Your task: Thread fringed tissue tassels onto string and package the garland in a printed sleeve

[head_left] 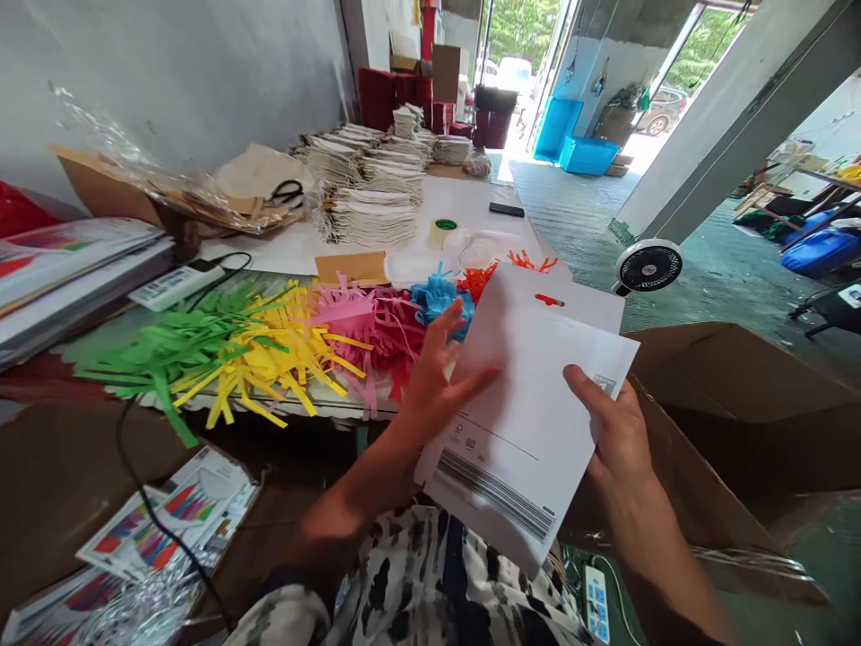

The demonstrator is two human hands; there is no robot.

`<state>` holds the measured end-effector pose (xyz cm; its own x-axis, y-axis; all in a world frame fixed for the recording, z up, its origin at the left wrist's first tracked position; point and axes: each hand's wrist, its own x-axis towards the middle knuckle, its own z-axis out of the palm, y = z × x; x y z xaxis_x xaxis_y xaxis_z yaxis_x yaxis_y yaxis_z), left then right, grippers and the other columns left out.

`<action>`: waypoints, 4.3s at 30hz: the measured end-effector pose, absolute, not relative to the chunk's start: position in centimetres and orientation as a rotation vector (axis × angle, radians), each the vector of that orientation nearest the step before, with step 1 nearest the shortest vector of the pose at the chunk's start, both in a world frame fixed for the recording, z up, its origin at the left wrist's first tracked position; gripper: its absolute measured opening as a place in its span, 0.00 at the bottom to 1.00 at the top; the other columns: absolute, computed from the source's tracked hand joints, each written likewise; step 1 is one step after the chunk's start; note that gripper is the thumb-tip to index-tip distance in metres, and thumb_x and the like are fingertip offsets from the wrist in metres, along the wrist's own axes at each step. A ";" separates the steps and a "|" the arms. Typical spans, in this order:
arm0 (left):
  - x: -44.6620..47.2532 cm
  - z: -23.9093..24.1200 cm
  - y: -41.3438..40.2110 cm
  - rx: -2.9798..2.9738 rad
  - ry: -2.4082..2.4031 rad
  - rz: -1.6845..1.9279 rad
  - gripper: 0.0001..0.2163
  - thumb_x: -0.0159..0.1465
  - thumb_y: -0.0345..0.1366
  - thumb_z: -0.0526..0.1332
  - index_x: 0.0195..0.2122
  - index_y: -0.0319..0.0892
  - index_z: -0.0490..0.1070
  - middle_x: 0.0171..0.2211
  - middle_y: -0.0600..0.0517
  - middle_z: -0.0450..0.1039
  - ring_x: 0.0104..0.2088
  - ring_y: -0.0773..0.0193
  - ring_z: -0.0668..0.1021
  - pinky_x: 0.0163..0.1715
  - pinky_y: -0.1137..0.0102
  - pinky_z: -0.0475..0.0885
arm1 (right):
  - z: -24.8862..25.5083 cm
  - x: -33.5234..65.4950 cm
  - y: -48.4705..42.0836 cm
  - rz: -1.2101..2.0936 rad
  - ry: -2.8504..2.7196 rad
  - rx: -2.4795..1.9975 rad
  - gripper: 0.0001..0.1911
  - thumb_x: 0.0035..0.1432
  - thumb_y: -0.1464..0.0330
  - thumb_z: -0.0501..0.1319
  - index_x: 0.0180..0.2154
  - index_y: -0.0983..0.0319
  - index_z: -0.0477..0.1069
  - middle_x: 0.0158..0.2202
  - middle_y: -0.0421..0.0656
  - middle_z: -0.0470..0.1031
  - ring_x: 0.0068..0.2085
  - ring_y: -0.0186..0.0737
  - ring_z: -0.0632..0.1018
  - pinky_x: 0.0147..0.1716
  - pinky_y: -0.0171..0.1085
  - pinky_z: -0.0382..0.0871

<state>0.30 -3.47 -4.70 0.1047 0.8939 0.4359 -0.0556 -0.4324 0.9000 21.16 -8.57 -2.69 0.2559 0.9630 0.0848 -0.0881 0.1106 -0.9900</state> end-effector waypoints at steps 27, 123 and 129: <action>-1.6 -4.1 0.2 1.344 0.707 0.880 0.17 0.60 0.46 0.74 0.44 0.41 0.82 0.33 0.50 0.81 0.27 0.64 0.78 0.25 0.73 0.70 | 1.9 26.0 -3.8 1.033 -1.835 -1.271 0.20 0.58 0.52 0.74 0.42 0.59 0.77 0.32 0.39 0.73 0.32 0.35 0.71 0.31 0.36 0.67; -2.4 -9.1 -5.5 1.384 1.170 1.342 0.25 0.76 0.54 0.54 0.67 0.47 0.70 0.68 0.45 0.71 0.67 0.54 0.73 0.66 0.63 0.68 | -6.6 19.1 -8.0 0.531 -1.484 -1.430 0.20 0.72 0.51 0.59 0.45 0.61 0.76 0.26 0.39 0.76 0.24 0.38 0.72 0.26 0.37 0.65; -1.4 -9.3 -5.3 1.315 1.154 1.416 0.23 0.71 0.52 0.64 0.62 0.46 0.72 0.58 0.45 0.78 0.55 0.55 0.79 0.55 0.64 0.76 | -7.6 18.5 -8.3 0.722 -1.414 -1.323 0.26 0.73 0.47 0.55 0.58 0.57 0.73 0.46 0.47 0.83 0.42 0.46 0.82 0.37 0.41 0.77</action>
<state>-1.38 -5.34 -9.28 -0.0727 0.9770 0.2002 -0.0015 -0.2008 0.9796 18.50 -8.31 -7.64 0.1291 0.9536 0.2721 0.3392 0.2154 -0.9157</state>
